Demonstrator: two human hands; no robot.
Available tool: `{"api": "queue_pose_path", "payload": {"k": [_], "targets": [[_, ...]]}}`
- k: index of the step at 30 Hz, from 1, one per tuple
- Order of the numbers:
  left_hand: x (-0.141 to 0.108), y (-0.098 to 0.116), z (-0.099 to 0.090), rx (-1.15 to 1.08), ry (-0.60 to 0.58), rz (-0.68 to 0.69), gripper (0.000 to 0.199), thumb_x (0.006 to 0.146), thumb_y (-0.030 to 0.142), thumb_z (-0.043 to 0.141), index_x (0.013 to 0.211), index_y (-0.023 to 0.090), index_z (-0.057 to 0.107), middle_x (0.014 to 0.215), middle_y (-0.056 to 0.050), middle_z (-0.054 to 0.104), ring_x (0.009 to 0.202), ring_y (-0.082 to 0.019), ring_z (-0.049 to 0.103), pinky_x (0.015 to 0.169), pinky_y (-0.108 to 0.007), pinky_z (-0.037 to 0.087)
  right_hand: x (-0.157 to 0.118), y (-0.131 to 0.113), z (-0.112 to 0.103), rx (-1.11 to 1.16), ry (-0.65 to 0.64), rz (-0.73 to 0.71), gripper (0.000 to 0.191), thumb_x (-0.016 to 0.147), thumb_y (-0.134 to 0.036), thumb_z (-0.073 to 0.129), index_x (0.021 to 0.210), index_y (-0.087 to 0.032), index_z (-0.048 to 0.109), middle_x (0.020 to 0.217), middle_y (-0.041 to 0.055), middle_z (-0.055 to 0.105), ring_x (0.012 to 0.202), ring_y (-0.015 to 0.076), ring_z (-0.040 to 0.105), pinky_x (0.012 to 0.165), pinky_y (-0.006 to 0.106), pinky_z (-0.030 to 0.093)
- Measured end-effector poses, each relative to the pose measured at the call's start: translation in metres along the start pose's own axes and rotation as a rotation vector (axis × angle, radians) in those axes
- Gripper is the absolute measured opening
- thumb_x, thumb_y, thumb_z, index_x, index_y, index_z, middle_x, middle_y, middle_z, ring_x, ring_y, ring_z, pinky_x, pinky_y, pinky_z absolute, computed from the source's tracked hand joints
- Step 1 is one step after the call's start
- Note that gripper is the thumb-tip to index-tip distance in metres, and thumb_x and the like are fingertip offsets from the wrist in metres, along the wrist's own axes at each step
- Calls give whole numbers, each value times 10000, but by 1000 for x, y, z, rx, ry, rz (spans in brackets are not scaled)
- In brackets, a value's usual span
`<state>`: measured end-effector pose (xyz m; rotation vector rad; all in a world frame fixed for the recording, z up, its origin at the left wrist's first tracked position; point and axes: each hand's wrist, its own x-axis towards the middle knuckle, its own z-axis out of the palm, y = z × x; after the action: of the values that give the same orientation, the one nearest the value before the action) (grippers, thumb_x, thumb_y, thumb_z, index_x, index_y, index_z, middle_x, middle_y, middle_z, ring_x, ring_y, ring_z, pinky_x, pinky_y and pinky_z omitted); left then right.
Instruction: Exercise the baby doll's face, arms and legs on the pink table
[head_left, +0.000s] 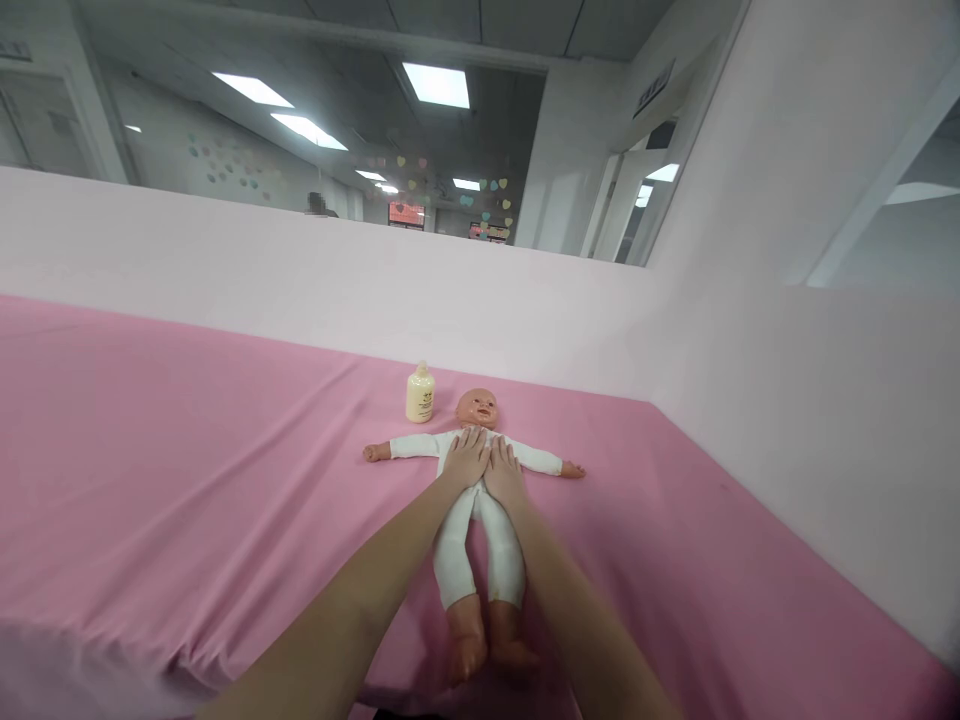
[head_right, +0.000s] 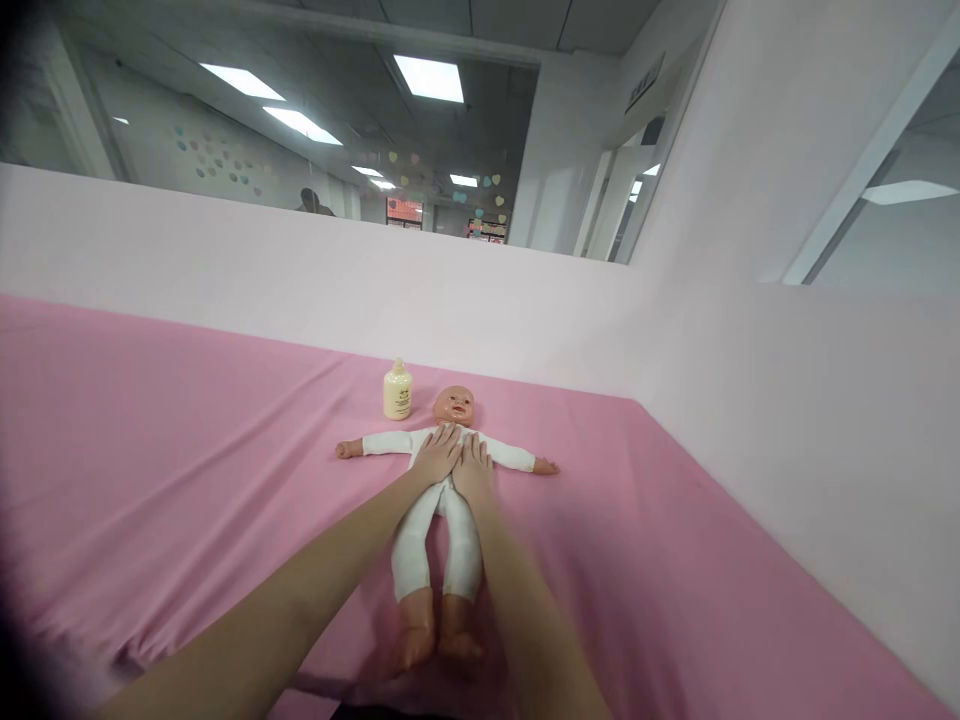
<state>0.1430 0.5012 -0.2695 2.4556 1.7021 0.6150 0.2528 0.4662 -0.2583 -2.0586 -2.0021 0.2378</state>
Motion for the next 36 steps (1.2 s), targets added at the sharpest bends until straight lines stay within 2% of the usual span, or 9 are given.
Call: {"api": "queue_pose_path", "payload": {"k": [4, 10, 18, 24, 29, 31, 36], "targets": [[-10, 6, -4, -49, -14, -115, 625, 1037, 363, 224, 1616, 143, 308, 1691, -97, 242, 1576, -283, 219, 1273, -496, 231, 2, -3, -2, 78, 24, 80, 648, 1073, -400, 190, 1661, -134, 137, 1690, 128, 147, 1595, 271, 137, 1283, 492, 207], [-27, 12, -11, -140, -32, -270, 682, 999, 424, 292, 1638, 191, 245, 1706, -109, 182, 1586, -341, 150, 1260, -628, 158, -7, -1, 3, 43, 120, 23, 633, 1069, -366, 234, 1650, -116, 195, 1667, 181, 213, 1577, 297, 204, 1254, 507, 268], [-30, 16, -15, -150, -4, -297, 667, 991, 385, 300, 1631, 198, 266, 1701, -126, 193, 1580, -362, 168, 1215, -691, 201, -28, -2, -1, -36, 128, -58, 558, 1081, -369, 246, 1618, -243, 333, 1663, 167, 238, 1552, 344, 264, 1205, 554, 322], [-30, 12, -12, -176, 10, -314, 666, 998, 426, 292, 1629, 213, 275, 1706, -116, 193, 1586, -357, 137, 1231, -665, 197, -46, -14, -3, -62, 105, 16, 586, 1067, -314, 261, 1643, -204, 251, 1667, 161, 220, 1574, 318, 212, 1203, 551, 330], [-29, 7, -12, -181, 0, -306, 660, 1003, 426, 300, 1627, 216, 280, 1702, -118, 209, 1584, -354, 151, 1240, -640, 206, -52, -23, 0, -79, 71, 53, 617, 1049, -276, 279, 1650, -158, 206, 1678, 168, 154, 1583, 338, 164, 1220, 595, 269], [-29, 5, -13, -180, 2, -292, 646, 1007, 404, 297, 1623, 210, 294, 1699, -120, 222, 1584, -344, 163, 1248, -614, 216, -52, -24, 0, -73, 68, 6, 627, 1032, -252, 299, 1648, -163, 224, 1684, 141, 139, 1587, 336, 143, 1248, 591, 219], [-29, -1, -13, -164, -5, -235, 629, 1018, 372, 284, 1622, 195, 302, 1691, -139, 237, 1582, -343, 173, 1236, -591, 267, -47, -17, 1, 13, 68, -250, 707, 945, -160, 329, 1644, -136, 230, 1682, 72, 169, 1600, 259, 119, 1304, 517, 138]]}}
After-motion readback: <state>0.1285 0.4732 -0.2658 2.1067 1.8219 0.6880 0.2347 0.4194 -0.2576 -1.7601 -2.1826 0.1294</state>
